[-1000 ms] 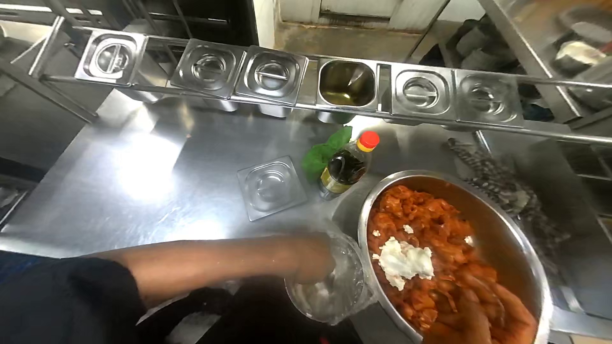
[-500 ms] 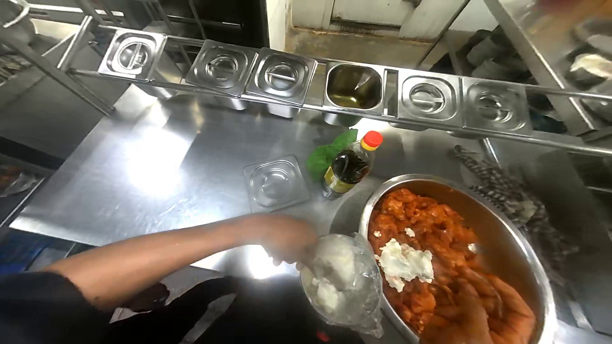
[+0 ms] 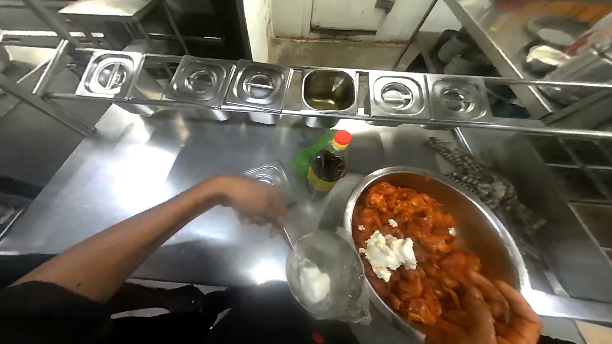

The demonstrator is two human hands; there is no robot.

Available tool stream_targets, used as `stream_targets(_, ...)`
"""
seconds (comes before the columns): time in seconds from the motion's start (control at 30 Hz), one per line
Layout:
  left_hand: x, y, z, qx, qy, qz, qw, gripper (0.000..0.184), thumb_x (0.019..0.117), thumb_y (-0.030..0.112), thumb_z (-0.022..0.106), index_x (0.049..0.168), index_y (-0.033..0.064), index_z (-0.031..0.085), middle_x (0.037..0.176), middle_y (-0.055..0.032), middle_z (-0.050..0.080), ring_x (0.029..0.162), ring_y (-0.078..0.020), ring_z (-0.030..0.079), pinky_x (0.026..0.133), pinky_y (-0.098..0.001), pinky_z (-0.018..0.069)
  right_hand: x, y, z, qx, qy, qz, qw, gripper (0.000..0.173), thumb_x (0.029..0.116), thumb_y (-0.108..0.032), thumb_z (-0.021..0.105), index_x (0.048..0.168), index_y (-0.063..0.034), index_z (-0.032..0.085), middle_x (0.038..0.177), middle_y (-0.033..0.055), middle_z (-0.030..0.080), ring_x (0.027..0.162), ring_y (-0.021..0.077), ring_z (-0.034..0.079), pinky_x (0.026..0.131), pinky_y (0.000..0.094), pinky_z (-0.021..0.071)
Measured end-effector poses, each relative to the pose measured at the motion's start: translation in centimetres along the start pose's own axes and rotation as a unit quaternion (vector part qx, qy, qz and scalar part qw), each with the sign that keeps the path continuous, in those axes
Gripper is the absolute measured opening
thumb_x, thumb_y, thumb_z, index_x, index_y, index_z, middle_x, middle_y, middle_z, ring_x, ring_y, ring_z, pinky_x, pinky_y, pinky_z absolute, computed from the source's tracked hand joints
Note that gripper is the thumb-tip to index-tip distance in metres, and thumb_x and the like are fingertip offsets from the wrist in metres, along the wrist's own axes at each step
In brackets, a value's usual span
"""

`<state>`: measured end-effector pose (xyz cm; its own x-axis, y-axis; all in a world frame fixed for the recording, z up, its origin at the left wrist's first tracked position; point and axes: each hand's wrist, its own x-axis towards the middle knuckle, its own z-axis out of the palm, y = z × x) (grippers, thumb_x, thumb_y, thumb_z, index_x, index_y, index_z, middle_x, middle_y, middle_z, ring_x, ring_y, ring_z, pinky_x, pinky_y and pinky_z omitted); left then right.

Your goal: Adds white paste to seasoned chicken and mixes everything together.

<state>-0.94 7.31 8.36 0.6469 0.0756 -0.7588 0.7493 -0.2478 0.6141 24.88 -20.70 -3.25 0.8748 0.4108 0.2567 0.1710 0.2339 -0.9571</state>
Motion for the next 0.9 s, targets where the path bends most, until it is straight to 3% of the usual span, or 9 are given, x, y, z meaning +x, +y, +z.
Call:
stream_targets(0.1,0.0,-0.9,-1.9,-0.045,0.015,0.001,0.999,0.027,0.1083,0.012,0.047,0.103,-0.0013,0.07,0.053,0.0011,0.046,0.039,-0.0027,0.036,0.038,-0.0166,0.0303,-0.1,0.2,-1.1,-0.014,0.017,0.006,1.0,0.034,0.0964,0.006,0.045,0.129,-0.004,0.045,0.112,-0.006,0.066,0.096,0.0042,0.07,0.079,0.0229,0.0616)
stream_targets(0.23,0.1,-1.0,-2.9,-0.107,0.048,0.05,0.992,0.029,0.1076,0.009,0.043,0.099,0.0008,0.07,0.051,0.0038,0.043,0.038,-0.0003,0.038,0.036,-0.0143,0.032,0.0,-0.1,-1.9,0.0,0.028,0.004,1.0,0.033,0.0981,0.005,0.046,0.129,-0.0055,0.046,0.113,-0.0039,0.068,0.092,0.0075,0.071,0.074,0.0245,0.063)
stream_targets(0.37,1.6,1.6,-0.3,-0.085,0.161,0.163,0.97,0.029,0.108,0.014,0.044,0.1,0.0068,0.071,0.054,0.0017,0.047,0.039,-0.0045,0.043,0.037,-0.0178,0.0375,0.0,-0.6,-2.4,-0.009,0.06,-0.009,0.998,0.032,0.0966,0.004,0.047,0.128,-0.0028,0.046,0.112,-0.0024,0.068,0.096,0.0069,0.07,0.078,0.0232,0.0612)
stream_targets(0.43,3.8,2.3,2.9,0.006,0.304,0.247,0.92,0.026,0.1069,0.021,0.049,0.101,0.0103,0.072,0.058,0.002,0.055,0.042,-0.0057,0.05,0.04,-0.0214,0.0452,-0.2,-0.6,-3.0,-0.003,0.07,-0.013,0.997,0.032,0.0966,0.003,0.048,0.128,-0.0022,0.047,0.111,-0.0014,0.068,0.093,0.0073,0.07,0.075,0.023,0.0613)
stream_targets(0.5,7.1,2.9,6.5,0.139,0.45,0.298,0.83,0.027,0.106,0.022,0.051,0.103,0.0065,0.072,0.068,-0.0024,0.063,0.051,-0.0122,0.059,0.049,-0.0317,0.0543,-0.3,-0.4,-3.9,0.001,0.076,-0.009,0.997,0.032,0.0958,0.003,0.048,0.128,-0.0029,0.048,0.11,-0.0013,0.069,0.089,0.0083,0.07,0.072,0.024,0.062)
stream_targets(0.57,10.7,2.7,8.5,0.237,0.513,0.341,0.751,0.027,0.1061,0.023,0.05,0.103,0.0064,0.071,0.08,-0.0042,0.07,0.063,-0.0154,0.067,0.059,-0.0347,0.0589,-0.5,-0.1,-4.8,0.003,0.081,-0.001,0.997,0.034,0.0951,0.003,0.049,0.128,-0.0028,0.048,0.11,0.0002,0.068,0.086,0.0105,0.07,0.07,0.0259,0.0623)
stream_targets(0.67,14.5,2.5,9.7,0.338,0.511,0.369,0.699,0.016,0.1026,0.017,0.058,0.1,0.0083,0.071,0.083,-0.0043,0.071,0.068,-0.0173,0.07,0.059,-0.0353,0.0602,-0.6,-0.4,-6.1,0.012,0.085,0.016,0.996,0.035,0.0948,0.002,0.05,0.129,-0.003,0.048,0.11,0.0033,0.069,0.081,0.0138,0.071,0.064,0.0283,0.0632)
stream_targets(0.8,14.9,4.0,9.6,0.436,0.449,0.333,0.706,0.013,0.1011,0.019,0.061,0.095,0.011,0.07,0.076,-0.0037,0.067,0.065,-0.0198,0.069,0.055,-0.0375,0.0578,-0.5,-1.2,-7.9,0.016,0.07,0.022,0.997,0.033,0.0957,0.001,0.048,0.128,-0.0045,0.047,0.111,0.0035,0.068,0.079,0.0142,0.072,0.059,0.0285,0.0628)
stream_targets(0.9,14.0,5.2,9.5,0.457,0.457,0.341,0.682,0.015,0.102,0.019,0.059,0.094,0.0113,0.069,0.073,-0.0026,0.064,0.061,-0.0185,0.066,0.052,-0.0353,0.0555,-0.5,-1.6,-9.4,0.019,0.064,0.021,0.998,0.032,0.0969,0.004,0.045,0.128,-0.0042,0.046,0.111,0.0034,0.069,0.076,0.0134,0.072,0.058,0.0271,0.0626)
